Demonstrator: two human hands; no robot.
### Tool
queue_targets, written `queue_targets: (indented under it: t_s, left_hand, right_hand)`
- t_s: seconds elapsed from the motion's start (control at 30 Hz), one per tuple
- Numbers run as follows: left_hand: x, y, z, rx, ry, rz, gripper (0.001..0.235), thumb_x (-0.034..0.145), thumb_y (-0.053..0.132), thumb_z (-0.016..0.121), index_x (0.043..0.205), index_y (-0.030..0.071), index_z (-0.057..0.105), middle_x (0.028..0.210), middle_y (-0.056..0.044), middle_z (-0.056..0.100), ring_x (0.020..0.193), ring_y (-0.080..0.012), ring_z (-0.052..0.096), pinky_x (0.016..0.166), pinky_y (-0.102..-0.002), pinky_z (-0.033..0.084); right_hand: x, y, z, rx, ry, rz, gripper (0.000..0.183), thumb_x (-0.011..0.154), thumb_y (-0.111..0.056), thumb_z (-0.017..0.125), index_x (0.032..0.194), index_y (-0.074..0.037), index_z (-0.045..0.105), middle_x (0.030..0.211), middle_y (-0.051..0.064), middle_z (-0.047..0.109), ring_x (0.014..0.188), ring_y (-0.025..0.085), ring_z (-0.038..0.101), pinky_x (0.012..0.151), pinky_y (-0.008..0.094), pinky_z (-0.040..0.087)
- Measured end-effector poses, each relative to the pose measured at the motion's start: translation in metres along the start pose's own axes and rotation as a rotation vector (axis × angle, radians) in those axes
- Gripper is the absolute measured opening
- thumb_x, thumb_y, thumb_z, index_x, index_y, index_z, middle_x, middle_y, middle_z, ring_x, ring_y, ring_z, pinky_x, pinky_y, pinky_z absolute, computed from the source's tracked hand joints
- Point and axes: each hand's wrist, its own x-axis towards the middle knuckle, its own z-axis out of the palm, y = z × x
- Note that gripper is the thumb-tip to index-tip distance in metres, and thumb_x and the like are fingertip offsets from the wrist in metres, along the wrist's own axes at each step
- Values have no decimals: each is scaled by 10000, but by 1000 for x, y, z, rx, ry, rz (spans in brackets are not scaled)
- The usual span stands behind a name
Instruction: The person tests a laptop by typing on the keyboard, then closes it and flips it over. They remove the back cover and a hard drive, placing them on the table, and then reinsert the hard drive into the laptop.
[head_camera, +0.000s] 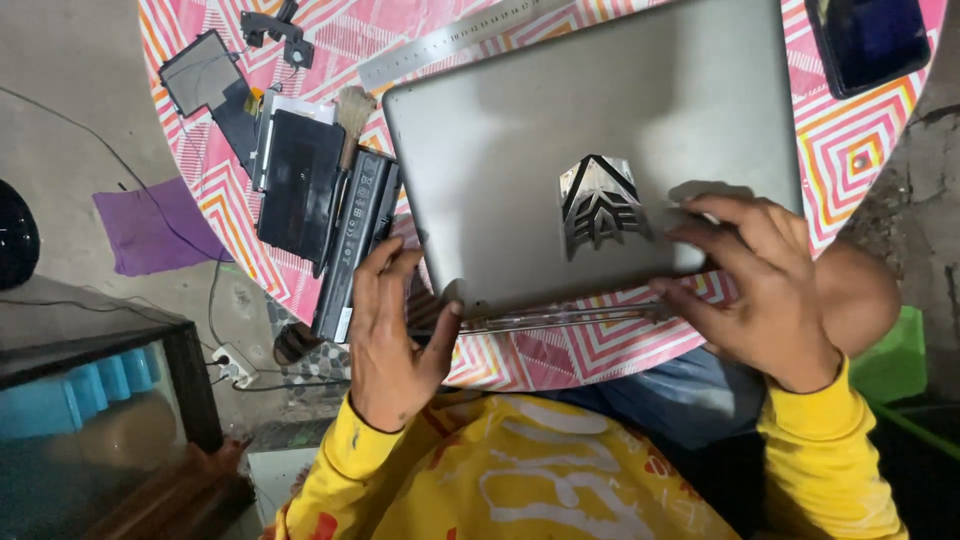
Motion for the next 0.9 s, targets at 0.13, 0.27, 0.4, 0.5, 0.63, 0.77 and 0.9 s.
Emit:
queue_targets:
  t_s: [0.13,0.27,0.4,0.5,0.63,0.77,0.9]
  left_hand:
    - [8,-5,8,-96,-49,-32,695,917,189,655,1480,-31,311,1535,-267,378,1457,-427,368,1224,-521,318]
    - [23,1,12,-255,-71,-263,838,874,234,665,1547,53,199,1578,-209,376,1449,-348,408,1161,-435,356]
    - [36,-10,32,-858,117,-500,796,895,147,631,1560,95,197,1546,-193,420,1336,-233,511,1125,-338,393]
    - [39,-27,43,-1156,323,-576,783,866,59,673,1543,30,282,1288,-146,600,1183,-217,587,1091,-370,470]
    - [61,-3,33,-1245,340,-571,649,877,34,675,1474,-33,428,1219,-116,641,1132,-199,609,1063,-333,481]
    - [90,18,19,-1279,95,-726,615,799,97,730,1380,93,527,1184,-140,700,1041,-245,675,943,-364,563]
    - [88,4,28,-1436,33,-598,607,879,25,685,1435,106,454,1209,-186,676,1019,-304,683,893,-445,588]
  right_hand:
    - [1,27,-17,7,124,116,388,954,-19,778,1263,177,651,1381,338,575,1300,470,572,1129,526,460]
    - [11,62,-1,-69,171,286,530,1054,-125,808,1453,126,566,1190,294,605,1022,418,582,918,494,458]
    - [22,66,7,14,180,428,571,1065,-125,801,1509,68,497,1120,264,624,924,375,569,804,465,443]
    - [27,66,13,64,192,421,554,1051,-78,792,1481,84,483,1119,257,617,949,354,577,822,450,450]
    - [26,68,18,256,224,321,509,1057,103,700,1472,144,409,1285,323,504,1115,367,502,983,440,422]
    - [32,65,19,372,236,417,452,1073,75,599,1462,67,371,1334,270,477,1193,315,471,1038,405,390]
    - [28,74,22,398,240,410,430,1097,75,573,1458,16,345,1356,299,483,1258,361,493,1065,436,405]
